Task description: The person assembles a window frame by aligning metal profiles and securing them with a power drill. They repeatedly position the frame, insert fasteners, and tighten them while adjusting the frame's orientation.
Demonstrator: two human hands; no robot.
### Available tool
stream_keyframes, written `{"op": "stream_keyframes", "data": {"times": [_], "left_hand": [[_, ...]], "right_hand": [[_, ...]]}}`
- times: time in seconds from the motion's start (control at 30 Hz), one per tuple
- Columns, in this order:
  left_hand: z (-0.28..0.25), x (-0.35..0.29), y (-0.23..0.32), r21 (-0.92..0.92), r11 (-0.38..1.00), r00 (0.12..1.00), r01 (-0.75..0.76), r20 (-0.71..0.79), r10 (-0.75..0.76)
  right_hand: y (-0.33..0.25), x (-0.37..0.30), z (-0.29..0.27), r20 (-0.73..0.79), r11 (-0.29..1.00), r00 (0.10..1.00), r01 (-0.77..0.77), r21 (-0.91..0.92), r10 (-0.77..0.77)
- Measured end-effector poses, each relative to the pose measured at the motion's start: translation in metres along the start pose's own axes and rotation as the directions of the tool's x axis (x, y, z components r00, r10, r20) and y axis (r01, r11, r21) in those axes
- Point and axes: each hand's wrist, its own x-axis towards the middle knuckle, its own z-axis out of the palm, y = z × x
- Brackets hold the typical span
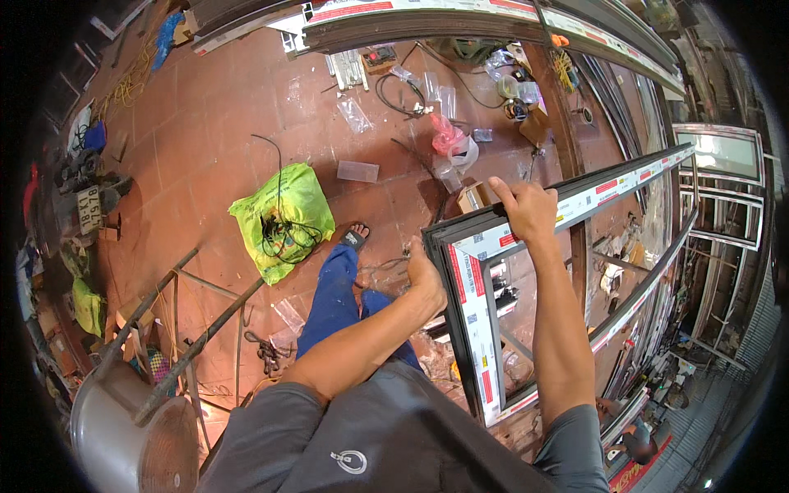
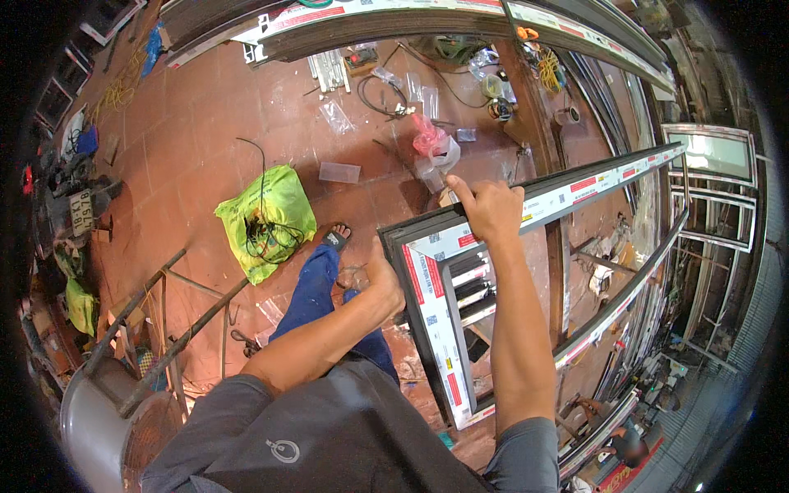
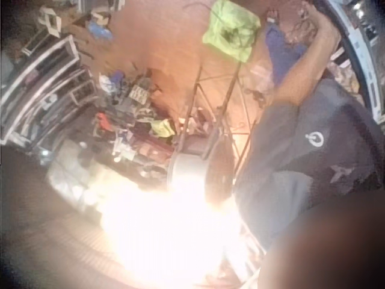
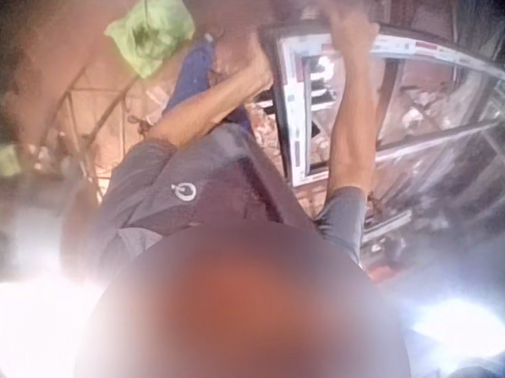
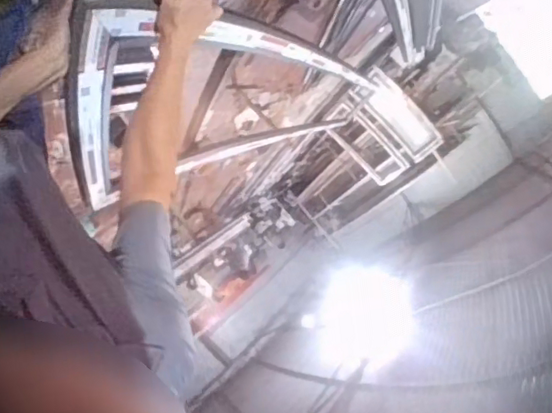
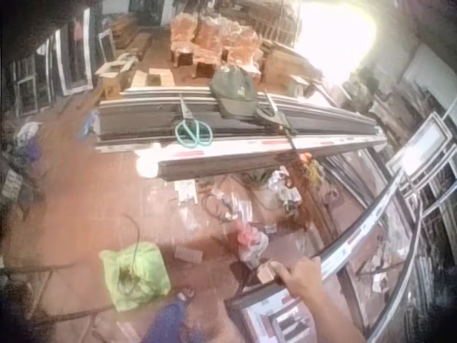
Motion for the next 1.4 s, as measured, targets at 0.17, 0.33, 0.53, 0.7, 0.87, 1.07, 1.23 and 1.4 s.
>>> {"op": "stream_keyframes", "data": {"times": [0.17, 0.33, 0.53, 0.7, 0.87, 1.07, 1.23, 1.4], "left_hand": [[0.013, -0.019, 0.010, 0.078, 0.997, 0.999, 0.014, -0.048, -0.010], [-0.017, -0.005, 0.030, 0.360, 0.933, 0.995, 0.011, 0.087, -0.045], [-0.017, -0.033, 0.088, 0.470, 0.829, 0.923, -0.304, 0.361, 0.134], [-0.019, -0.032, 0.106, 0.763, 0.293, 0.817, -0.576, 0.541, 0.199], [-0.014, -0.027, 0.110, 0.786, 0.264, 0.828, -0.558, 0.546, 0.127], [-0.010, -0.021, 0.109, 0.750, 0.274, 0.797, -0.602, 0.588, 0.138], [-0.001, -0.020, 0.123, 0.813, 0.425, 0.873, -0.397, 0.478, -0.098], [-0.006, 0.001, 0.140, 0.836, 0.387, 0.820, -0.390, 0.506, -0.268]], "right_hand": [[0.000, 0.001, -0.005, 0.067, 1.000, 0.998, -0.016, 0.019, 0.014], [-0.006, -0.002, -0.013, 0.076, 0.999, 0.997, -0.003, 0.046, 0.000], [0.003, -0.002, 0.000, 0.015, 0.998, 1.000, -0.008, 0.062, 0.007], [0.002, -0.003, 0.000, -0.055, 0.998, 0.998, 0.037, 0.060, -0.033], [-0.002, -0.003, -0.005, -0.037, 0.997, 0.999, 0.010, 0.082, -0.007], [0.000, -0.005, -0.007, -0.001, 0.998, 1.000, 0.005, 0.070, -0.005], [0.003, -0.024, 0.011, -0.271, 0.983, 0.962, 0.023, 0.183, 0.028], [-0.035, -0.062, 0.018, -0.248, 0.978, 0.965, -0.030, 0.207, 0.082]]}}
